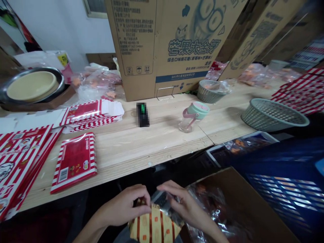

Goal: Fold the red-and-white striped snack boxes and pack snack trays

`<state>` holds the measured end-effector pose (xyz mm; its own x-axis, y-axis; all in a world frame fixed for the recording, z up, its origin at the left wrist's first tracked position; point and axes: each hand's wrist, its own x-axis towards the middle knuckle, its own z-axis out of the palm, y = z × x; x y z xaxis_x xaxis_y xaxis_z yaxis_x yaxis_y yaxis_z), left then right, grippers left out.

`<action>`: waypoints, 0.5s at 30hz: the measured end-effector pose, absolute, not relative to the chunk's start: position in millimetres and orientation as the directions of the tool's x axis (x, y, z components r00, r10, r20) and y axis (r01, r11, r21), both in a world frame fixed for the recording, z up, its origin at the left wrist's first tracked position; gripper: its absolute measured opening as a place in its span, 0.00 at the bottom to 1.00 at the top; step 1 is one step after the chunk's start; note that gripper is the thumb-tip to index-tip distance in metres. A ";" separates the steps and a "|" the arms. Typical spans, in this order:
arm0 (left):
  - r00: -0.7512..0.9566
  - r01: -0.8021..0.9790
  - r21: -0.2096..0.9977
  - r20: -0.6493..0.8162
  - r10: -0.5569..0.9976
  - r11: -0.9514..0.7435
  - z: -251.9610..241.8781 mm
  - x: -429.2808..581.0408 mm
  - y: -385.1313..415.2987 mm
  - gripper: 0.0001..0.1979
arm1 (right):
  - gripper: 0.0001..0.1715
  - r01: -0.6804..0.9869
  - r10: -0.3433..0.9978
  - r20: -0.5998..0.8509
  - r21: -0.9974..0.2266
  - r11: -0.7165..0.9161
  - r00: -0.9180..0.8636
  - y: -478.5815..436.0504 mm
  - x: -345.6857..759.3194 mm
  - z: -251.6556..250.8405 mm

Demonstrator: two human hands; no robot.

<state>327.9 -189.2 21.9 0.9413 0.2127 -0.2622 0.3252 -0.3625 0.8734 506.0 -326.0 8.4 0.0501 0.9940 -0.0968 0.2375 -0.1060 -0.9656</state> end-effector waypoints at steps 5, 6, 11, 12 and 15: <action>0.901 0.389 0.890 -0.314 0.300 -0.237 21.5 330.1 -192.4 0.03 | 0.23 0.326 0.991 -0.112 -0.942 -0.082 -0.072 -327.9 491.3 15.0; 0.898 0.385 0.897 -0.308 0.315 -0.220 20.0 329.4 -193.2 0.02 | 0.26 0.334 0.989 -0.135 -0.937 -0.106 -0.065 -329.6 489.7 14.6; 0.906 0.336 0.925 -0.266 0.330 -0.177 8.5 324.9 -202.8 0.03 | 0.41 0.315 0.947 -0.264 -0.928 -0.197 -0.185 -331.0 487.5 10.3; 0.914 0.315 0.931 -0.244 0.325 -0.185 7.2 324.3 -205.0 0.03 | 0.42 0.310 0.937 -0.269 -0.931 -0.194 -0.222 -329.9 487.6 9.8; 0.931 0.250 0.940 -0.168 0.325 -0.231 8.4 323.0 -208.0 0.05 | 0.42 0.328 0.926 -0.275 -0.927 -0.184 -0.258 -326.7 488.3 8.8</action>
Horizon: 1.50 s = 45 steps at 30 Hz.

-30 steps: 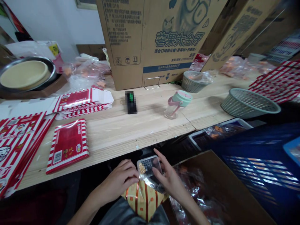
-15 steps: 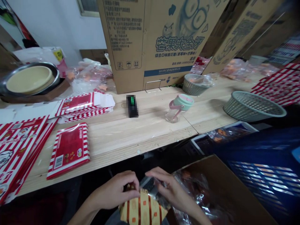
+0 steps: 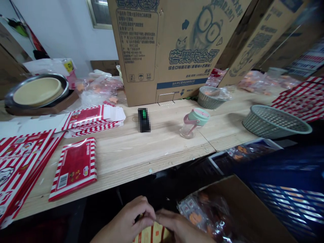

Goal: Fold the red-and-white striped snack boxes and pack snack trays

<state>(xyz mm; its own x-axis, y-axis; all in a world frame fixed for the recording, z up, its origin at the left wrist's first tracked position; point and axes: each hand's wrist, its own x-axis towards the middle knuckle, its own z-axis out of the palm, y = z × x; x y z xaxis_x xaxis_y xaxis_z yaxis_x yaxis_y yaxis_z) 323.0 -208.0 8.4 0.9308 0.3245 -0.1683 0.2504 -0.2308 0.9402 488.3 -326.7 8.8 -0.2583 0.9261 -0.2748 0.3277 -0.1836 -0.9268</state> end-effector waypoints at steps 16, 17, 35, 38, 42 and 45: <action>0.902 0.331 0.863 -0.171 0.396 -0.383 -16.0 320.8 -175.2 0.10 | 0.15 0.157 0.966 -0.232 -0.956 -0.248 0.115 -341.1 488.6 -11.8; 0.869 0.360 0.816 -0.117 0.481 -0.452 -19.9 328.8 -165.9 0.13 | 0.16 0.132 0.950 -0.241 -0.954 -0.270 0.200 -340.7 495.4 -14.6; 0.982 0.187 0.272 -0.049 0.180 -0.944 -50.3 589.3 -167.8 0.37 | 0.31 -0.069 0.727 -0.323 -0.932 -0.357 0.606 -346.2 651.2 -105.3; 0.999 0.036 0.279 -0.002 0.037 -0.960 -52.6 585.7 -187.4 0.36 | 0.30 -0.052 0.767 -0.291 -0.946 -0.320 0.572 -340.8 663.1 -105.7; 0.994 -0.076 0.232 0.095 -0.055 -0.970 -68.0 562.2 -213.9 0.33 | 0.24 -0.014 0.805 -0.253 -0.956 -0.292 0.537 -341.9 667.5 -100.7; 0.990 -0.096 0.208 0.120 -0.072 -0.973 -90.9 547.9 -226.9 0.32 | 0.23 0.016 0.812 -0.241 -0.956 -0.294 0.531 -344.4 665.8 -98.5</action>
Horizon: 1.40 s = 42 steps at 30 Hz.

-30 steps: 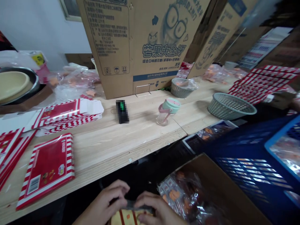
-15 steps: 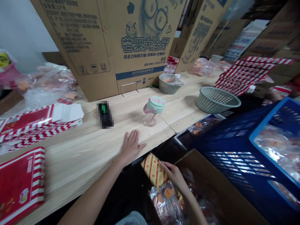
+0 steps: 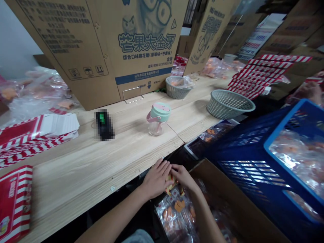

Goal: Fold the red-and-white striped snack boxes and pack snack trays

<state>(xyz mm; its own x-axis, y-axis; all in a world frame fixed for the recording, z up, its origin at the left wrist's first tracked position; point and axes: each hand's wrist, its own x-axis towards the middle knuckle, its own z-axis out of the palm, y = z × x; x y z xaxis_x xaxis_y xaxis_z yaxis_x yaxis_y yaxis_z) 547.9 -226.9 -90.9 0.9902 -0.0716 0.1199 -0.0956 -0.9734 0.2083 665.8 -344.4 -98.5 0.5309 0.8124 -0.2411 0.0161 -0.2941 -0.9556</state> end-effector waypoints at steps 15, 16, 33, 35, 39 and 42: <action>0.988 -0.016 0.217 0.155 0.018 -0.976 -119.0 506.3 -240.3 0.40 | 0.29 -0.005 0.710 -0.211 -0.960 -0.280 0.672 -342.6 650.0 -109.5; 0.987 -0.012 0.191 0.160 0.019 -0.982 -121.3 505.3 -241.8 0.38 | 0.29 -0.002 0.705 -0.207 -0.960 -0.280 0.678 -342.2 649.4 -109.5; 0.614 0.751 0.171 0.175 0.769 -0.638 -61.4 486.1 -149.6 0.35 | 0.24 0.102 0.755 -0.242 -0.921 -0.376 0.609 -337.1 668.5 -104.2; 0.644 0.753 0.141 0.035 0.764 -0.642 -63.5 502.6 -145.3 0.38 | 0.25 0.108 0.755 -0.247 -0.916 -0.386 0.607 -334.8 671.1 -102.6; 0.836 0.538 0.223 -0.013 0.549 -0.813 -57.2 555.9 -167.2 0.40 | 0.29 0.122 0.760 -0.250 -0.910 -0.396 0.600 -327.7 672.0 -94.5; 0.933 0.341 0.295 0.008 0.359 -0.893 -48.1 592.3 -187.5 0.39 | 0.29 0.136 0.775 -0.253 -0.907 -0.398 0.579 -325.3 671.6 -90.6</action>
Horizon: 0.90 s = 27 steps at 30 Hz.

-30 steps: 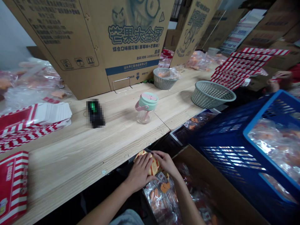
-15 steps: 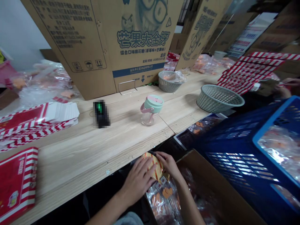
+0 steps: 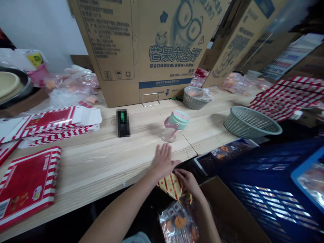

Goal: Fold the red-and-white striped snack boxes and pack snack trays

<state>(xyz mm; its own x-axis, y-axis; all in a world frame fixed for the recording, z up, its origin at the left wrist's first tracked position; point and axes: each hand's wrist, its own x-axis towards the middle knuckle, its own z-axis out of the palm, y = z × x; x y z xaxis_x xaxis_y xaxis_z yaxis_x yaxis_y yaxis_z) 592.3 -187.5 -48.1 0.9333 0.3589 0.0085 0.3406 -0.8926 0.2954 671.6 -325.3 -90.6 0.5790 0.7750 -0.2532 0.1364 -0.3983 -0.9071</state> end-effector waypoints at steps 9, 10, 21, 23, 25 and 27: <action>0.990 -0.045 0.282 0.138 -0.006 -0.958 -92.9 575.4 -241.5 0.30 | 0.28 0.170 0.804 -0.254 -0.901 -0.398 0.537 -337.5 677.7 -99.2; 0.991 -0.022 0.303 0.134 0.020 -0.953 -102.1 565.5 -244.2 0.30 | 0.27 0.169 0.812 -0.265 -0.900 -0.402 0.520 -338.6 675.9 -100.4; 0.912 0.089 0.342 0.349 0.214 -0.936 -71.2 478.8 -196.7 0.19 | 0.29 -0.029 0.724 -0.397 -0.886 -0.463 0.565 -335.1 668.8 -97.0; 0.795 0.419 0.326 0.320 0.516 -0.848 -69.2 468.6 -163.6 0.21 | 0.29 0.013 0.716 -0.392 -0.873 -0.488 0.577 -331.4 671.5 -96.8; 0.707 0.612 0.267 0.236 0.666 -0.744 -70.7 466.6 -132.7 0.30 | 0.30 0.042 0.716 -0.382 -0.867 -0.497 0.585 -327.8 673.0 -98.4; 0.761 0.603 0.205 0.141 0.633 -0.771 -71.5 475.9 -111.0 0.36 | 0.31 0.047 0.718 -0.377 -0.868 -0.494 0.585 -324.8 673.4 -101.3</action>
<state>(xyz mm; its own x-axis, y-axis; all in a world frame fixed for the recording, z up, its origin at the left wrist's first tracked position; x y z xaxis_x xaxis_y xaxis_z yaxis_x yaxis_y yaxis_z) 475.9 -111.0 -71.5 0.7611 0.6331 0.1411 0.6032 -0.7709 0.2048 673.4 -324.8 -101.3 0.5854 0.7179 -0.3767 0.0471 -0.4940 -0.8682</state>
